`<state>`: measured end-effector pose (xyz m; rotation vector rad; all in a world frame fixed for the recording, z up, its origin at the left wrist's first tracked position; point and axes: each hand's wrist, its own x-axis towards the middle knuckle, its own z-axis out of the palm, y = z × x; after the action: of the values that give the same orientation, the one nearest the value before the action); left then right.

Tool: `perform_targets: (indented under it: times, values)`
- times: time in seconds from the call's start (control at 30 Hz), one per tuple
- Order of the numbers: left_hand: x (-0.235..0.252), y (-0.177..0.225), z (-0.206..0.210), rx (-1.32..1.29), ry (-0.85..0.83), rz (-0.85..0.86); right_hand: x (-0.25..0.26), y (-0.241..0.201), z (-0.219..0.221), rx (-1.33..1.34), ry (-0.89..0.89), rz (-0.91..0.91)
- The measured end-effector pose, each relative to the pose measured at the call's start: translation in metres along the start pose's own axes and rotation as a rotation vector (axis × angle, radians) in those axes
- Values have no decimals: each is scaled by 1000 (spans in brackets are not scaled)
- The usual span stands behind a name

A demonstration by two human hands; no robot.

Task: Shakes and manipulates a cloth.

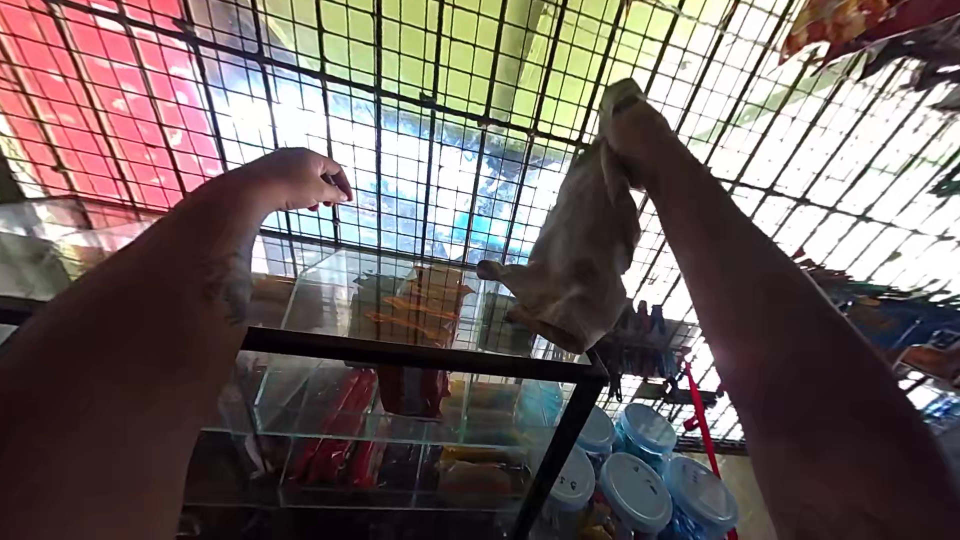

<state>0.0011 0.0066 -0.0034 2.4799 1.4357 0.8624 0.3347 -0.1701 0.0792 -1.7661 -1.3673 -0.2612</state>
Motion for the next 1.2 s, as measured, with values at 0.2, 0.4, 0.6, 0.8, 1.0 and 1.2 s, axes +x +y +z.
perform_targets:
  times: [0.2, 0.4, 0.6, 0.8, 1.0, 1.2]
  values:
    - [-3, 4, -1, 19, 3, -20, -6, 2, -2, -149, -52, -73]
    - [-8, 2, -3, 8, 7, -11, -29, 1, -3, -797, -19, 46]
    - [-4, 1, 0, 10, 7, -13, -36, 9, 10, -749, 40, 25]
    - [-7, 3, -1, 11, 5, -26, -21, 26, 11, -812, 114, -135]
    - [-6, 2, -2, 9, 1, -13, -34, 35, 15, -621, 98, 66]
    - [-5, 6, -1, 22, 2, -18, -19, 18, 6, -500, -2, 55]
